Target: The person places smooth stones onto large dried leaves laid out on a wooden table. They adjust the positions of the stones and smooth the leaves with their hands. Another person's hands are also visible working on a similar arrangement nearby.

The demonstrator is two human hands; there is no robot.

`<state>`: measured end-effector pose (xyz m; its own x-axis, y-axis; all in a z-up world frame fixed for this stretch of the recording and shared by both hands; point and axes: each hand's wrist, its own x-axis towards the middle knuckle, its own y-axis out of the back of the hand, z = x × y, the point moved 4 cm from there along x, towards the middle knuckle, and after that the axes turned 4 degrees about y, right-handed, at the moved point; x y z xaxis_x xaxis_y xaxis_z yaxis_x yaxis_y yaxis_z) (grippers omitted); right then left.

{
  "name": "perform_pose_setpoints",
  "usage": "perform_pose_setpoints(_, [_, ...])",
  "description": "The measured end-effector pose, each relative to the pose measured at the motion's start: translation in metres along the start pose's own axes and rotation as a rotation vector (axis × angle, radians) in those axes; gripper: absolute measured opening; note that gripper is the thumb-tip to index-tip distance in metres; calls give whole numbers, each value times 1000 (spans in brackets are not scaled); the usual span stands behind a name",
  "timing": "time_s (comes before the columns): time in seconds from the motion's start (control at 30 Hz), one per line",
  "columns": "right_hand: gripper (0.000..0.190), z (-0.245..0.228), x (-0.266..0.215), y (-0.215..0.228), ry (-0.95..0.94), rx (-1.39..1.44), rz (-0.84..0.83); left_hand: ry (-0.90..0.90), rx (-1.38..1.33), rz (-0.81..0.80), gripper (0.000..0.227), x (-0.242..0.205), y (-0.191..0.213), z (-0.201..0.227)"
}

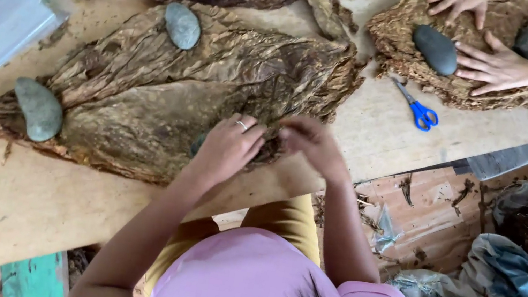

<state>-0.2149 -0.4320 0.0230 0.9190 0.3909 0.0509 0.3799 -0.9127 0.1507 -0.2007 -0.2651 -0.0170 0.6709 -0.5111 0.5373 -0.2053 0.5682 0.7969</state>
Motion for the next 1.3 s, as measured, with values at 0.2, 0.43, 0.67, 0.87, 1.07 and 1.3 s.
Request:
perform_pose_setpoints(0.2, [42,64,19,84,-89,-15,624,61,215,-77,20,9,-33,0])
perform_pose_setpoints(0.43, [34,94,53,100,-196,-10,723,34,37,-216,8,13,-24,6])
perform_pose_setpoints(0.67, [26,83,51,115,53,683,1034,-79,9,-261,17,16,-34,6])
perform_pose_setpoints(0.87, [31,15,57,126,304,-69,1077,124,-376,-73,20,87,-5,-13])
perform_pose_setpoints(1.07, [39,-98,96,90,436,-361,546,290,-745,-170,58,160,31,11])
perform_pose_setpoints(1.3, [69,-117,100,91,668,-140,220,697,-799,-147,39,158,21,-33])
